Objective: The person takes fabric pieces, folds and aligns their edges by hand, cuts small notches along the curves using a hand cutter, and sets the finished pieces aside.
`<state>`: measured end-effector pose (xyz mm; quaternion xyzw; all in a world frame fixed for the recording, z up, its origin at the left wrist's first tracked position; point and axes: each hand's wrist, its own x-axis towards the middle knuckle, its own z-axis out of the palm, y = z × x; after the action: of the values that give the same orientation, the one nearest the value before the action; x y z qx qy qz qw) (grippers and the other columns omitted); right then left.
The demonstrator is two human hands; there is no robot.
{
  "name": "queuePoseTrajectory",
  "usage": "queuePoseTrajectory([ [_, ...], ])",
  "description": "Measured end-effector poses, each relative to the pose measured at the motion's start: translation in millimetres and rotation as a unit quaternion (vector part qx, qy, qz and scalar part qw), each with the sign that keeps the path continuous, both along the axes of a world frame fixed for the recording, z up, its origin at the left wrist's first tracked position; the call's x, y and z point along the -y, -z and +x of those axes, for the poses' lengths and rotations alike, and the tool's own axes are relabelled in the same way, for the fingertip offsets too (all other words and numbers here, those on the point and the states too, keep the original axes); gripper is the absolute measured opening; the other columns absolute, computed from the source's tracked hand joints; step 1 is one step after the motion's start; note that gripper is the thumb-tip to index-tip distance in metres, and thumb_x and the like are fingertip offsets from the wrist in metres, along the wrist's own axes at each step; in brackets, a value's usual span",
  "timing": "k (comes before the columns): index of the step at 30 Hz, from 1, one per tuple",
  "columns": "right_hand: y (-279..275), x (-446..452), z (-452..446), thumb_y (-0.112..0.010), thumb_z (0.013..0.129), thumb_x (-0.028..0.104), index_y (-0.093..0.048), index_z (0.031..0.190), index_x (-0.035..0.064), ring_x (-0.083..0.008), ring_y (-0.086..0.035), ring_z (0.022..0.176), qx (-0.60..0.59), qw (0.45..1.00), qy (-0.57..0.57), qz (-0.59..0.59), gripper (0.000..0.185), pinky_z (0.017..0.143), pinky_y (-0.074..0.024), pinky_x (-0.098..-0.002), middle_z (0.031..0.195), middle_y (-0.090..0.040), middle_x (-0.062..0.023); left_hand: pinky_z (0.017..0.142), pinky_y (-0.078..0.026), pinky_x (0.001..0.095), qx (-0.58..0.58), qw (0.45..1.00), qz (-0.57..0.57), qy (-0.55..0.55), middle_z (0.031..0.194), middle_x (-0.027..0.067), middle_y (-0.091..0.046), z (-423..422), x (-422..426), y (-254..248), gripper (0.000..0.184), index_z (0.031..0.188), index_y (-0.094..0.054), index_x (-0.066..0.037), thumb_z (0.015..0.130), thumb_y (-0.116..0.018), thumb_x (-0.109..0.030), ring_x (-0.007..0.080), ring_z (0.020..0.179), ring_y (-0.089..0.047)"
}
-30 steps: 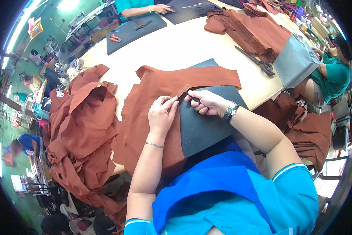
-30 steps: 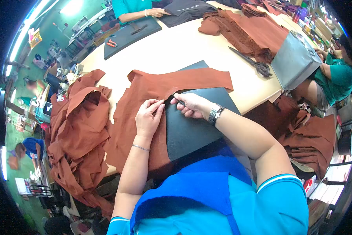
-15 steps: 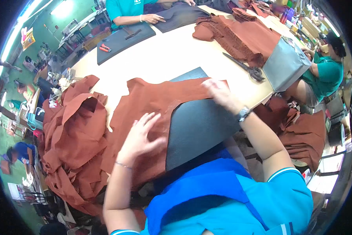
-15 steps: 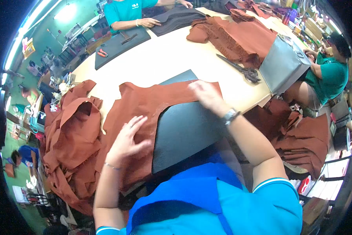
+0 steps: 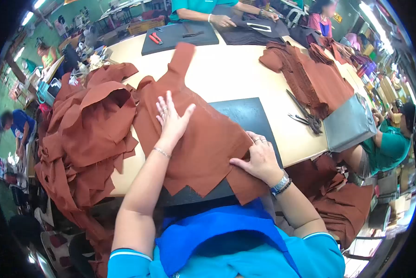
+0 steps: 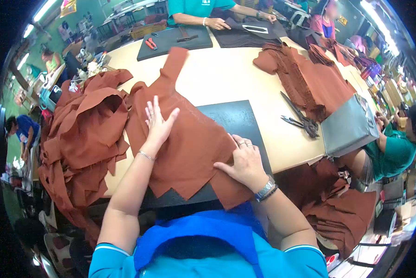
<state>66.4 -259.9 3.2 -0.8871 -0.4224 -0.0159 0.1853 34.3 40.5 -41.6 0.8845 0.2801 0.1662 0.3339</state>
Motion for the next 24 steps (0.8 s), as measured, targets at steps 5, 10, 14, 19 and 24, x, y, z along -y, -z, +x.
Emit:
queuePoseTrajectory([
  [5, 15.2, 31.6, 46.0, -0.078, 0.083, 0.018, -0.055, 0.134, 0.0021, -0.0350, -0.061, 0.098, -0.101, 0.992, 0.043, 0.067, 0.058, 0.087, -0.0516, -0.0426, 0.109, -0.061, -0.0164, 0.121, -0.010, 0.0583, -0.159, 0.939, 0.204, 0.226, 0.165, 0.0233, -0.012, -67.5, -13.3, -9.5, 0.107, 0.159, -0.025, -0.015, 0.079, -0.064, -0.074, 0.0400, 0.153, -0.008],
  [10, 1.7, 54.6, 49.7, -0.081, 0.080, 0.014, -0.058, 0.133, 0.0049, -0.0198, -0.061, 0.071, -0.027, 0.995, -0.074, 0.056, 0.059, 0.069, -0.0529, -0.0330, 0.094, -0.063, -0.0106, 0.120, -0.017, 0.0582, -0.217, 0.937, 0.196, 0.193, 0.162, 0.0264, -0.021, -124.4, 4.2, -36.8, 0.112, 0.157, -0.028, -0.010, 0.075, -0.068, -0.074, 0.0409, 0.151, -0.018],
  [14, -10.4, 62.5, 48.2, -0.081, 0.078, 0.019, -0.064, 0.119, 0.0031, -0.0246, -0.063, 0.081, -0.361, 0.931, 0.044, -0.016, 0.046, 0.076, -0.0523, -0.0369, 0.089, -0.063, -0.0105, 0.114, -0.028, 0.0584, -0.433, 0.841, 0.242, 0.216, 0.146, 0.0238, -0.048, -121.6, 20.8, -102.8, 0.098, 0.144, -0.048, -0.006, 0.072, -0.074, -0.068, 0.0413, 0.138, -0.042],
  [19, -23.4, 57.7, 81.5, -0.069, 0.078, 0.012, -0.065, 0.093, 0.0004, -0.0274, -0.063, 0.078, -0.078, 0.995, -0.056, 0.029, 0.019, 0.073, -0.0511, -0.0374, 0.080, -0.063, -0.0141, 0.111, -0.035, 0.0520, 0.034, 0.901, 0.249, 0.352, 0.136, 0.0170, -0.056, -48.1, 40.7, -35.6, 0.073, 0.123, -0.064, -0.006, 0.075, -0.076, -0.059, 0.0346, 0.132, -0.049],
  [24, -88.6, 41.7, 106.4, -0.065, 0.079, 0.005, -0.065, 0.099, 0.0011, -0.0315, -0.065, 0.087, 0.073, 0.996, 0.012, -0.050, 0.020, 0.080, -0.0521, -0.0395, 0.089, -0.067, -0.0159, 0.099, -0.042, 0.0436, 0.069, 0.895, 0.160, 0.411, 0.109, 0.0113, -0.064, 6.2, 68.8, -6.5, 0.052, 0.101, -0.070, -0.009, 0.075, -0.079, -0.053, 0.0297, 0.110, -0.059],
])
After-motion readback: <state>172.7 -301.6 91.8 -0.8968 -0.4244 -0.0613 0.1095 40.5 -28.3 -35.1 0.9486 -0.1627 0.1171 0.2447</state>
